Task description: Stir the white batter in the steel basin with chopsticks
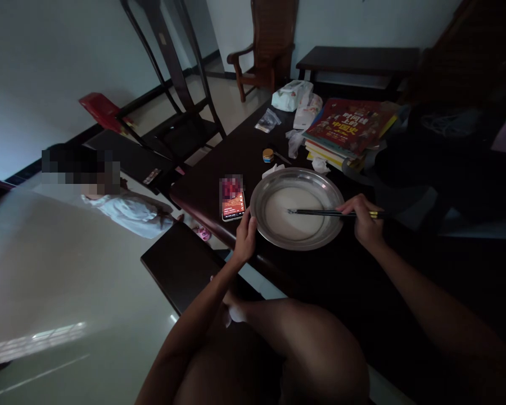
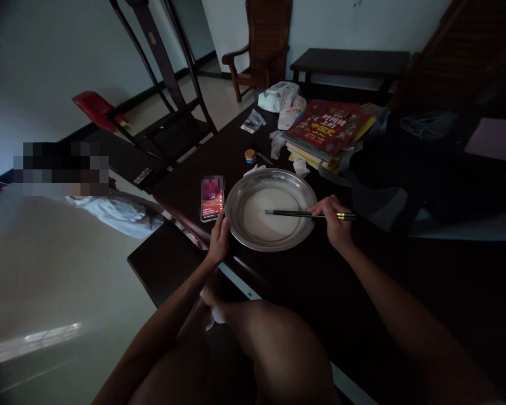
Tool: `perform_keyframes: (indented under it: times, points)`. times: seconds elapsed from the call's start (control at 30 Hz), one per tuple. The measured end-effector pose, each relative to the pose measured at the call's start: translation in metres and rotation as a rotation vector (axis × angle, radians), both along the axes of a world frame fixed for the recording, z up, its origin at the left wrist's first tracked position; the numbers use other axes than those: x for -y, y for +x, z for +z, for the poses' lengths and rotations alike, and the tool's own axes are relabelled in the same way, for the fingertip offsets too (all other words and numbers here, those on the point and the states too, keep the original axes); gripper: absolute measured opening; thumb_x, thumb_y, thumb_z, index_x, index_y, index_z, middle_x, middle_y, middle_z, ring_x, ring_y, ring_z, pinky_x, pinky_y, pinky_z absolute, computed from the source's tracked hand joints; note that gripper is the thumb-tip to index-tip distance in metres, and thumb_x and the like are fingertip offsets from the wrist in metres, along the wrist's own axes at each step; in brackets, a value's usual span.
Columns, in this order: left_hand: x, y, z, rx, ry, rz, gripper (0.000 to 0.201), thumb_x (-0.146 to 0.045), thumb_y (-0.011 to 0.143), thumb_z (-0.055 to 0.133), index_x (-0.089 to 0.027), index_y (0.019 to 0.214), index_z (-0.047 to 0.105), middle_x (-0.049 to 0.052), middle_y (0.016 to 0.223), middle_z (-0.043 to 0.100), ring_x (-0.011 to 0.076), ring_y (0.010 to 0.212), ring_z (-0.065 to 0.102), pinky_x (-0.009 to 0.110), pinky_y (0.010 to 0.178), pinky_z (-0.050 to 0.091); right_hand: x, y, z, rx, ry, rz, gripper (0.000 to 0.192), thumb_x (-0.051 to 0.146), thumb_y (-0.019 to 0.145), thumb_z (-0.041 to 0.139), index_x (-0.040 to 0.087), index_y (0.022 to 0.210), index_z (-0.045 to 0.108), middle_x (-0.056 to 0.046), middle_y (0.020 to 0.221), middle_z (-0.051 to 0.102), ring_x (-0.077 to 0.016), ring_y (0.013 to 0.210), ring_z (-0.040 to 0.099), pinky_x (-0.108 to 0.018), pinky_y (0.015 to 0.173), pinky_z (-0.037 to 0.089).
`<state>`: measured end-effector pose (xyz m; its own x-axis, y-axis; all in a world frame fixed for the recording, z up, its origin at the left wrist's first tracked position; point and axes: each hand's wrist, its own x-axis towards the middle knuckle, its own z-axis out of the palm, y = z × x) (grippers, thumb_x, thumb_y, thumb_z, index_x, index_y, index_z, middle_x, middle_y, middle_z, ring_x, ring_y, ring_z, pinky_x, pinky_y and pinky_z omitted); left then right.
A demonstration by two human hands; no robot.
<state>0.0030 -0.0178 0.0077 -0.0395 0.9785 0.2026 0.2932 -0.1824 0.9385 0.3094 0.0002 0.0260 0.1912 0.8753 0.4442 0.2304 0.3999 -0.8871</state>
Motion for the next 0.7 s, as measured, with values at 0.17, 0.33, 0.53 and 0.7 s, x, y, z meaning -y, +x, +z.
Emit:
perform_keyframes:
  times: [0.17,0.33,0.53,0.7]
  points:
    - [0.0002,-0.001,-0.0001,0.002,0.002,0.001,0.068,-0.07,0.098,0.04,-0.018,0.139,0.059,0.013,0.139,0.067,0.0279,0.131,0.061,0.042,0.114,0.045,-0.0004,-0.0014,-0.0002,-0.028,0.037,0.074,0.046,0.056,0.095,0.057,0.027,0.062,0.071,-0.001,0.067,0.073,-0.0211,0.074,0.066,-0.041,0.079,0.05]
    - [0.0001,-0.0001,-0.001,0.014,-0.001,0.01,0.069,-0.072,0.097,0.041,-0.019,0.137,0.06,0.013,0.136,0.068,0.0281,0.128,0.063,0.042,0.112,0.047,-0.0004,0.0003,-0.0011,-0.048,0.026,0.023,0.048,0.055,0.096,0.055,0.027,0.059,0.068,0.0,0.066,0.073,-0.0203,0.07,0.064,-0.041,0.076,0.048]
    - [-0.0003,0.0001,-0.0025,0.012,0.005,0.002,0.068,-0.07,0.098,0.041,-0.018,0.138,0.059,0.013,0.137,0.067,0.0286,0.129,0.062,0.043,0.113,0.046,-0.0002,0.0011,-0.002,0.027,0.014,0.069,0.044,0.057,0.095,0.056,0.029,0.065,0.072,-0.001,0.071,0.075,-0.0227,0.08,0.066,-0.044,0.083,0.049]
    - [-0.0002,-0.0008,-0.0032,0.015,0.002,0.002,0.068,-0.07,0.098,0.041,-0.018,0.138,0.059,0.014,0.138,0.067,0.0284,0.129,0.062,0.043,0.112,0.046,-0.0021,0.0013,-0.0032,-0.04,0.04,0.028,0.05,0.056,0.096,0.056,0.027,0.057,0.066,0.0,0.065,0.072,-0.0202,0.069,0.063,-0.042,0.078,0.049]
